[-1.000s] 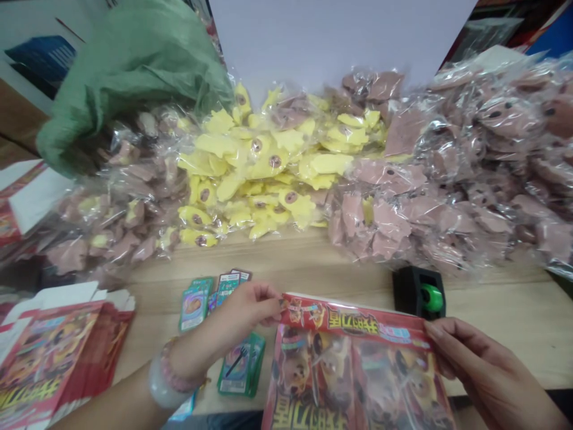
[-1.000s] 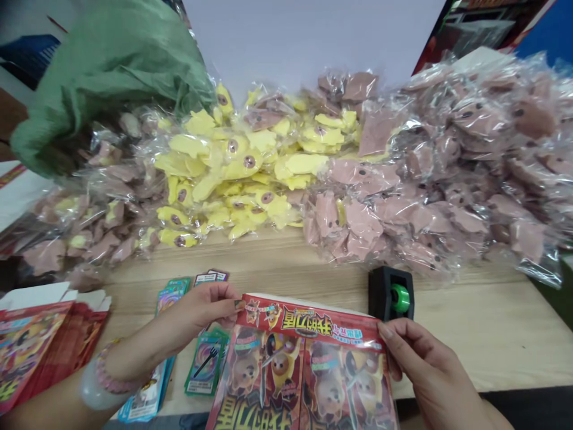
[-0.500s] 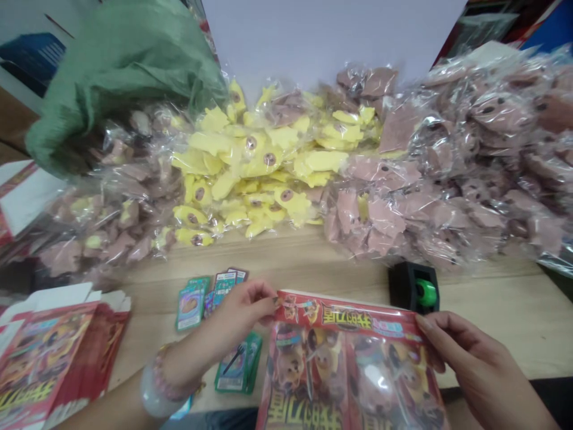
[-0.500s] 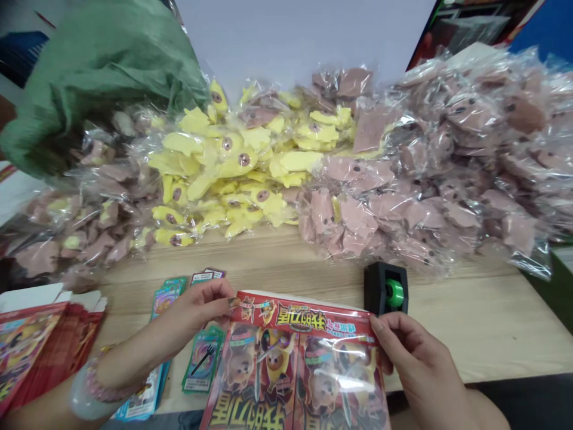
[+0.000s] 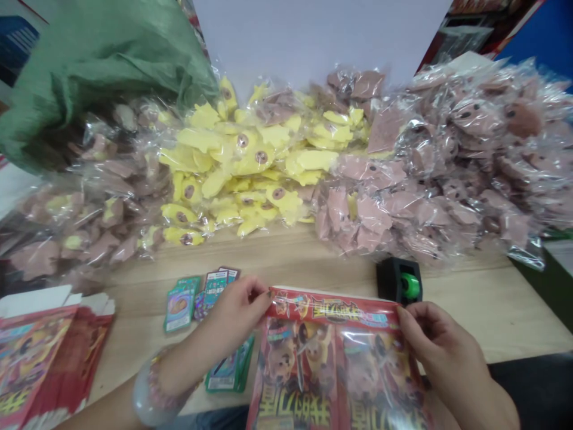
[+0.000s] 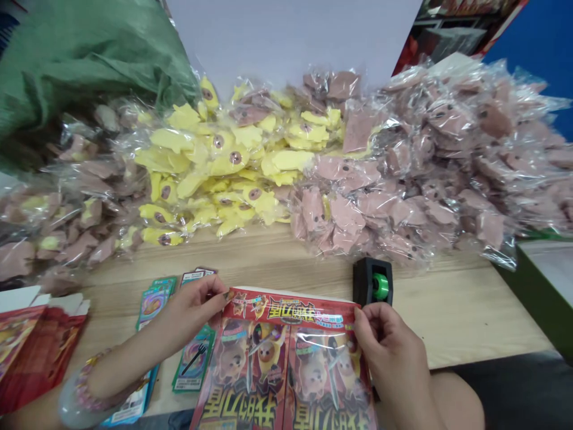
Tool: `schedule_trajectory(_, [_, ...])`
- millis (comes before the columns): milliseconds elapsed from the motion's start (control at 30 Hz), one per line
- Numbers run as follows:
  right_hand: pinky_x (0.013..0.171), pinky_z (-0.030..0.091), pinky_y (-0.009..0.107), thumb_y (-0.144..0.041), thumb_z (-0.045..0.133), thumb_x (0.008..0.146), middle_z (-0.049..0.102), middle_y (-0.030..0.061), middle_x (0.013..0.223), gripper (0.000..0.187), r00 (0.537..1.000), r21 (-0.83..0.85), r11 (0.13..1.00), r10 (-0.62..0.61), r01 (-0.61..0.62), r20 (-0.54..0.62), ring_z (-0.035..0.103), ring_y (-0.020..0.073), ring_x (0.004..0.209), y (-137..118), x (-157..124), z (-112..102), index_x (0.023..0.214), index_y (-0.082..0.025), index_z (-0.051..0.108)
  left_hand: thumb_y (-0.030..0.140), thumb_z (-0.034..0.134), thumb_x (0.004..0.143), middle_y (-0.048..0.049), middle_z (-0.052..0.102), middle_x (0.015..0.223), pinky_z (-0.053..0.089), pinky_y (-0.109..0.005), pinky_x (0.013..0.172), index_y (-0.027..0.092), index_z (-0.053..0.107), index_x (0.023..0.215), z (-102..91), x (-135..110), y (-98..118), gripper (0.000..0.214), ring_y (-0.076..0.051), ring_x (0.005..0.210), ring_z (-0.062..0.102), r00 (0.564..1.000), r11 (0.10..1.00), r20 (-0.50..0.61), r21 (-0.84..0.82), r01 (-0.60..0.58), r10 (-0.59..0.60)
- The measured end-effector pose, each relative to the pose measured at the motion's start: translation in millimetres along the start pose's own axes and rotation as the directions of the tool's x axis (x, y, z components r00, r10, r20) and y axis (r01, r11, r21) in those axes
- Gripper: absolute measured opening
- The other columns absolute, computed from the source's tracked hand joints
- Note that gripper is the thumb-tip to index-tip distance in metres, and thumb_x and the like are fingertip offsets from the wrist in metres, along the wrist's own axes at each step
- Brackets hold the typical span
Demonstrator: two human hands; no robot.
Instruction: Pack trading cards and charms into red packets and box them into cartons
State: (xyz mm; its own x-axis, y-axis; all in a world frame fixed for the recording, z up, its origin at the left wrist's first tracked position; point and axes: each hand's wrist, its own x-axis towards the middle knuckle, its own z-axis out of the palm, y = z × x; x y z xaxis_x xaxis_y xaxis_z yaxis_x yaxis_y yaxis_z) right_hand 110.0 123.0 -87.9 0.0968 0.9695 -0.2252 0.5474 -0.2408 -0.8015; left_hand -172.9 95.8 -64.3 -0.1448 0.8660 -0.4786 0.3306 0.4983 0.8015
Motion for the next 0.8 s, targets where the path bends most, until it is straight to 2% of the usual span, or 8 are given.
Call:
schedule_trajectory(133, [0.036,0.035,0.02,-0.047,0.058,0.072,0.048,-0.0051,0.049,0.031,0.997,-0.043,0.999,-0.011,0.008,-0.077,0.044,0.0104,0.039,4.6,5.4,2.8,0.086,-0.019,0.053,0.028,0.049,0.071,0.0059,0.047,0.057,0.039,-0.024,0.047,0.018,0.044,0.072,-3.7,5.2,-3.2,0.011,-0.011,0.046,0.048,1.0,0.999,-0.026,0.032,-0.017,0.018])
schedule_trajectory(233, [0.044,0.043,0.023,-0.046,0.065,0.067,0.054,-0.0023,0.066,0.066,0.992,0.045,0.998,-0.044,0.049,-0.119,0.05,0.0119,0.046,15.6,5.2,-6.7,0.12,-0.02,0.038,0.031,0.056,0.07,-0.0003,0.053,0.082,0.047,-0.028,0.054,0.019,0.04,0.099,-7.3,-9.0,-17.2,0.035,-0.013,0.058,0.055,0.993,0.992,-0.103,-0.101,-0.07,0.059])
schedule_trajectory(300, [0.055,0.05,0.029,-0.05,0.067,0.064,0.058,0.0076,0.096,0.086,0.996,0.18,0.979,-0.094,0.094,-0.009,0.059,0.0158,0.061,35.6,-8.0,-15.2,0.133,-0.026,0.022,0.033,0.065,0.067,-0.0113,0.046,0.118,0.049,-0.037,0.077,0.023,0.027,0.122,-5.3,-32.3,-38.5,0.068,-0.021,0.09,0.059,0.988,0.972,-0.058,-0.182,-0.148,0.14])
schedule_trajectory(400, [0.081,0.048,0.04,-0.063,0.066,0.054,0.036,0.0133,0.136,0.101,0.932,0.34,0.931,-0.236,0.136,0.274,0.055,0.0296,0.105,79.9,-48.2,-15.4,0.137,-0.033,0.018,0.033,0.079,0.055,-0.0119,0.012,0.147,0.029,-0.046,0.103,0.033,-0.003,0.137,10.3,-69.9,-85.4,0.116,-0.032,0.129,0.028,0.964,0.966,0.16,-0.181,-0.184,0.213])
schedule_trajectory(467, [0.09,0.043,0.044,-0.067,0.065,0.05,0.043,0.0118,0.134,0.093,0.893,0.322,0.942,-0.225,0.096,0.391,0.047,0.0337,0.115,105.2,-77.3,-3.1,0.13,-0.029,0.037,0.034,0.079,0.055,-0.0099,0.006,0.149,0.026,-0.048,0.105,0.033,-0.013,0.137,27.6,-82.9,-114.5,0.124,-0.033,0.132,0.019,0.954,0.972,0.219,-0.159,-0.174,0.206])
schedule_trajectory(567, [0.089,0.044,0.046,-0.063,0.057,0.064,0.063,0.0133,0.111,0.058,0.907,0.224,0.975,-0.089,-0.006,0.411,0.055,0.0329,0.105,113.5,-103.3,18.5,0.103,-0.02,0.061,0.037,0.069,0.069,-0.0115,0.025,0.144,0.03,-0.043,0.104,0.026,0.0,0.14,50.2,-81.6,-132.8,0.1,-0.031,0.127,0.032,0.945,0.956,0.186,-0.172,-0.238,0.269])
schedule_trajectory(667, [0.084,0.049,0.041,-0.057,0.054,0.072,0.067,0.0126,0.098,0.047,0.95,0.123,0.992,-0.031,-0.008,0.311,0.061,0.0288,0.094,79.2,-104.2,15.2,0.094,-0.016,0.063,0.042,0.057,0.078,-0.0123,0.052,0.124,0.041,-0.037,0.095,0.019,0.03,0.133,49.0,-75.0,-109.2,0.066,-0.026,0.109,0.052,0.941,0.95,0.159,-0.148,-0.275,0.298])
schedule_trajectory(800, [0.066,0.055,0.033,-0.056,0.056,0.07,0.07,0.0082,0.076,0.043,0.939,0.026,0.998,0.045,-0.057,0.341,0.065,0.0242,0.076,0.7,-88.7,-31.3,0.084,-0.016,0.066,0.052,0.047,0.08,-0.0074,0.067,0.098,0.052,-0.029,0.068,0.019,0.055,0.109,10.9,-78.7,-28.0,0.045,-0.022,0.083,0.063,0.962,0.984,0.222,0.033,-0.172,0.161])
